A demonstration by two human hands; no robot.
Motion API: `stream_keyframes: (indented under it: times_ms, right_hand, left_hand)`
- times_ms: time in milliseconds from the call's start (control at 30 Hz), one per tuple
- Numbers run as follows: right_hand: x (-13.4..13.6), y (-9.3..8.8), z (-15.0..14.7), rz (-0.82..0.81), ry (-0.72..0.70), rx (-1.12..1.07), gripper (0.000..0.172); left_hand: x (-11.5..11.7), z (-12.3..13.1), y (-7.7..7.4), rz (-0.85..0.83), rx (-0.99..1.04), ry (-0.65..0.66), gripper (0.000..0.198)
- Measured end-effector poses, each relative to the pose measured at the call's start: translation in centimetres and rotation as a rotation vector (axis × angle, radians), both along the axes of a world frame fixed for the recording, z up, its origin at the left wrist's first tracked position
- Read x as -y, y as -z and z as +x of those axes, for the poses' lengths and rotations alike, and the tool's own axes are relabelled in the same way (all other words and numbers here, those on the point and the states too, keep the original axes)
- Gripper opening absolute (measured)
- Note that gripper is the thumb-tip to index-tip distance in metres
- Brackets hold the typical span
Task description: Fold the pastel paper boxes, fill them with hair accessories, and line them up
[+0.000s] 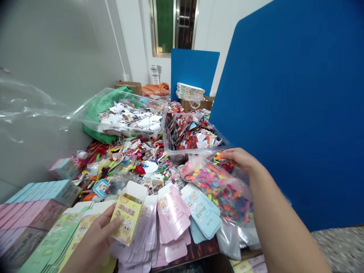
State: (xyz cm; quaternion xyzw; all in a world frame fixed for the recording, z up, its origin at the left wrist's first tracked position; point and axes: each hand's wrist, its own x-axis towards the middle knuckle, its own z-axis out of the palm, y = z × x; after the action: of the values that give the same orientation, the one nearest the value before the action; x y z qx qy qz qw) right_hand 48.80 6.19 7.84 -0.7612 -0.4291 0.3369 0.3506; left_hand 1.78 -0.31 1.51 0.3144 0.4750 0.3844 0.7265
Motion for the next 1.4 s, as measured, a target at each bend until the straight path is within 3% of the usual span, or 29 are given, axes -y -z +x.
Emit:
stream_keyframes:
  times_ms: [133,267,400,533,667,833,1000,1067,1133,1267,1400]
  right_hand:
    - [1.3,-2.5,-2.4,0.082,-0.042,-0.18,0.031]
    - [1.9,-4.2,-9.1,0.122,-0.135,-0.413,0.025]
    - [2.4,-3.9,-17.8,0.167,-0.323,-0.427,0.024]
    - [2.9,-2.3,-23.9,0.256,-0.6,-0.19,0.017]
    - [2.6,-1.4,-25.6,0.255,-0.86,-0.013,0.012]
    - [2.4,-1.1,-25.4,0.264,-0.952,-0.044,0.012]
    - [1.8,-1.4,-25.6,0.084,-1.249,-0.089,0.023]
    - [0.6,-1.4,-25.2,0.046,-1.176,-0.152,0.024]
    - [-1.4,-1.0,-24.5,0.058,-0.956,-0.158,0.026]
    - [-6.0,1.6,-24.2,0.085,-0.584,0.1,0.023]
    - [-8.9,5.1,-26.9,0.138,-0.542,0.216,0.016]
  left_hand:
    - [-0.1,0.9,-0.4,0.068,-0.042,0.065,0.06]
    - [0.1,2.0,-0.9,0.159,-0.077,0.081,0.051]
    - [0.5,2.5,-0.8,0.163,-0.021,0.126,0.05]
    - [0.9,2.1,-0.7,0.18,-0.002,0.155,0.048]
    - [1.1,1.3,-0.9,0.177,0.043,0.173,0.045]
    - [1.3,0.5,-0.2,0.155,0.076,0.165,0.046]
    - [1.4,0.4,0.7,0.148,0.121,0.189,0.046]
    - [1.3,0.4,0.9,0.157,0.121,0.198,0.042]
    - [1.2,0.4,0.8,0.167,0.115,0.196,0.04]
    - [1.2,0.2,0.8,0.15,0.111,0.174,0.042]
    - [1.3,0.5,0.7,0.107,0.129,0.159,0.044]
